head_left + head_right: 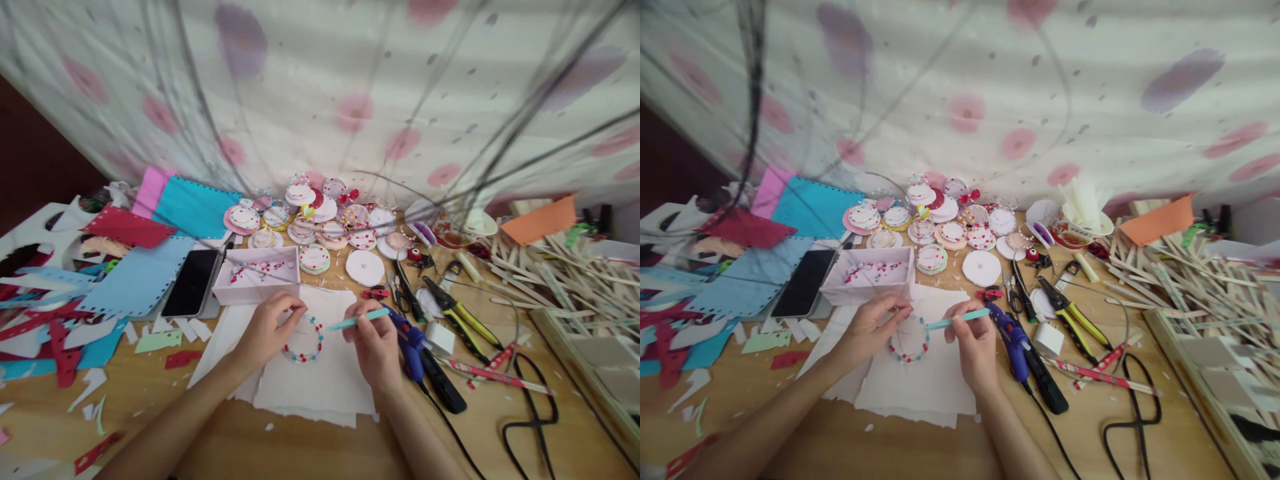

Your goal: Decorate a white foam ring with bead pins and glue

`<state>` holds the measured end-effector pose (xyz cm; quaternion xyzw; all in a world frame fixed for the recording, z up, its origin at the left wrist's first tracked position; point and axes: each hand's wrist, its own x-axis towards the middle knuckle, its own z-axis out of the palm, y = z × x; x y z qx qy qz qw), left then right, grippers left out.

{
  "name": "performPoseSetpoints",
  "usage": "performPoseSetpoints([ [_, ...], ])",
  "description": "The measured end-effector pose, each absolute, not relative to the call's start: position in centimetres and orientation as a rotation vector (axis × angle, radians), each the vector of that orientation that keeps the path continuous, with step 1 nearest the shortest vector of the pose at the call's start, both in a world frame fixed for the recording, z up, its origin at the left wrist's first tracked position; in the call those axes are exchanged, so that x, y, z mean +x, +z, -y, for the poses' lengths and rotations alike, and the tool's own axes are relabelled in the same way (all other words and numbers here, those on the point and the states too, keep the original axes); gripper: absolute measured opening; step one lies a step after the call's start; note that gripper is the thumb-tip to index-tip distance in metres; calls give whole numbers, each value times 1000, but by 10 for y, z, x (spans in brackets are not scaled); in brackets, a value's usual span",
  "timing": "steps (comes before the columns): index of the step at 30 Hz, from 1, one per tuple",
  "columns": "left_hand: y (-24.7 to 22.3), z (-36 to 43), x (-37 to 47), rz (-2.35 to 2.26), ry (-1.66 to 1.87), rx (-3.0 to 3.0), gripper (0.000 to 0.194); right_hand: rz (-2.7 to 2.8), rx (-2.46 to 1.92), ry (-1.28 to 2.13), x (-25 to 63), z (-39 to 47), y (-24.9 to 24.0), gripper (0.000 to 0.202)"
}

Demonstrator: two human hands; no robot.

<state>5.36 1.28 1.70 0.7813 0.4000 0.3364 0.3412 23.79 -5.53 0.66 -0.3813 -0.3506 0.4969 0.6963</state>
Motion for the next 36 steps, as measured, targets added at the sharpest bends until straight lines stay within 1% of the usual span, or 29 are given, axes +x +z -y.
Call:
performPoseSetpoints([
  [6, 9, -6, 56, -1072, 803, 1707, 11, 1236, -953, 1261, 229, 62, 6, 13],
  [9, 6, -6, 56, -1094, 783, 1605, 15, 1353, -1037, 1214, 225, 63, 5, 10],
  [13, 7, -8, 53, -1097, 792, 1461, 22, 1409, -1138, 1151, 224, 62, 0, 12],
  [16, 11, -11, 50, -1073, 838, 1402, 24, 1473, -1183, 1136, 225, 62, -3, 15],
  [25, 13, -23, 26, -1218, 988, 1488, 23, 1586, -1217, 1153, 226, 64, -9, 15],
  [31, 38, -21, -17, -1443, 1160, 1540, 21, 1479, -1142, 1054, 227, 63, 3, 4],
  [33, 43, -16, -29, -1504, 1201, 1561, 26, 1470, -1097, 975, 229, 63, 6, 5],
  [36, 42, -10, -37, -1562, 1175, 1666, 35, 1470, -1034, 880, 231, 61, 6, 11],
])
